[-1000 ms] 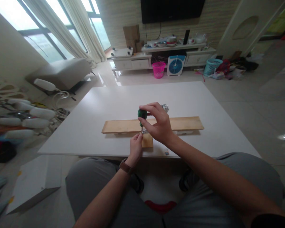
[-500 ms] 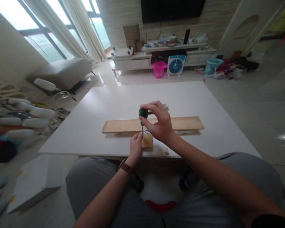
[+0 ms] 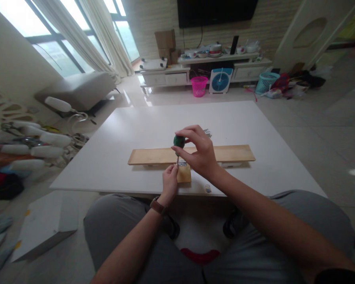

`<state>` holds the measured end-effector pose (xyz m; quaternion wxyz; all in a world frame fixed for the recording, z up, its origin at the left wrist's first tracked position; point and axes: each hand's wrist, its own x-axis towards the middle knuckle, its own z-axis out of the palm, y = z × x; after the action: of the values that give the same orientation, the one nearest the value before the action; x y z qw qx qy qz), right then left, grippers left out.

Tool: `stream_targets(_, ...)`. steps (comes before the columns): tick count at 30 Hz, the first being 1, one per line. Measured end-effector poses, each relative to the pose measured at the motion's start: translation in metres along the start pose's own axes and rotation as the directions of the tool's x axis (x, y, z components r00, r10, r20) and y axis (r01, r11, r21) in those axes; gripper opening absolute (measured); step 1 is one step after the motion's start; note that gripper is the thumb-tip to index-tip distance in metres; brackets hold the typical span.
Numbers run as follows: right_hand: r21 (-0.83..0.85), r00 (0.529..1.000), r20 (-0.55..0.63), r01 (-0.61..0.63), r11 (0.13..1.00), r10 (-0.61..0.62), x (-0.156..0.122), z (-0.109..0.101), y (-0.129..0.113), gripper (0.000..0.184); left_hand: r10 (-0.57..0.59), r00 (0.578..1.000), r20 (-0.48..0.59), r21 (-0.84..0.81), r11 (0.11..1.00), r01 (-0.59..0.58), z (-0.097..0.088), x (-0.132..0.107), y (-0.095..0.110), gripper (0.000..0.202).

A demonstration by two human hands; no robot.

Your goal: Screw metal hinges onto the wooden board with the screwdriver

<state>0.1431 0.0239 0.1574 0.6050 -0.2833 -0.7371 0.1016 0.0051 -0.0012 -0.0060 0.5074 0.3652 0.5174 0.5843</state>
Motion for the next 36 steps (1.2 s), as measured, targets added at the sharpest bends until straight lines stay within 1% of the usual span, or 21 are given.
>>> stream_targets(3,-0.012,1.000,-0.007,-0.029,0.999,0.029,-0.0016,0.0007,0.0006,0.024,-0.013,1.000,-0.017,0.000,1.000,0.013,0.0012,-0.0003,0.0019,0.037)
stream_targets(8,-0.012,1.000,0.020,0.002,1.000,-0.002,-0.0020,-0.0001,-0.0002,0.034,-0.029,0.999,-0.020,-0.002,1.000,0.029,0.0023,-0.0011,0.0037,0.035)
stream_targets(12,-0.012,0.999,0.011,-0.031,0.999,0.032,-0.0010,0.0001,0.0006,0.024,-0.019,1.000,-0.024,0.026,0.999,0.020,0.0019,-0.0017,0.0055,0.035)
stream_targets(14,-0.017,0.999,0.006,-0.043,0.999,0.044,-0.0009,0.0006,0.0012,0.022,-0.015,1.000,-0.019,0.027,1.000,0.015,0.0018,-0.0018,0.0063,0.036)
stream_targets(15,-0.017,0.999,0.006,-0.034,0.999,0.034,-0.0011,0.0009,0.0014,0.023,-0.014,1.000,-0.017,0.025,1.000,0.015,0.0019,-0.0017,0.0064,0.036)
stream_targets(19,0.009,0.999,0.016,0.036,0.999,-0.036,-0.0019,0.0015,0.0007,0.036,-0.017,1.000,-0.016,0.018,1.000,0.018,0.0021,-0.0009,0.0051,0.033)
stream_targets(23,-0.004,1.000,0.023,-0.006,1.000,0.006,-0.0019,0.0012,0.0001,0.025,-0.015,1.000,-0.007,0.013,1.000,0.015,0.0021,-0.0011,0.0039,0.032)
stream_targets(26,-0.011,1.000,0.014,-0.024,1.000,0.024,-0.0012,0.0005,0.0004,0.023,-0.021,1.000,-0.014,0.009,1.000,0.022,0.0024,-0.0020,0.0058,0.034)
stream_targets(30,0.003,0.999,0.045,0.018,1.000,-0.018,-0.0004,0.0000,0.0001,0.036,-0.030,0.999,-0.025,0.028,0.999,0.030,0.0035,-0.0028,0.0093,0.033)
stream_targets(31,0.008,0.999,0.044,0.027,1.000,-0.027,-0.0003,0.0001,-0.0001,0.036,-0.032,0.999,-0.026,0.028,0.999,0.033,0.0038,-0.0030,0.0098,0.034)
stream_targets(36,-0.010,1.000,0.001,0.013,1.000,-0.013,0.0003,0.0001,-0.0014,0.022,-0.025,0.999,-0.031,0.013,1.000,0.025,0.0044,-0.0033,0.0093,0.035)
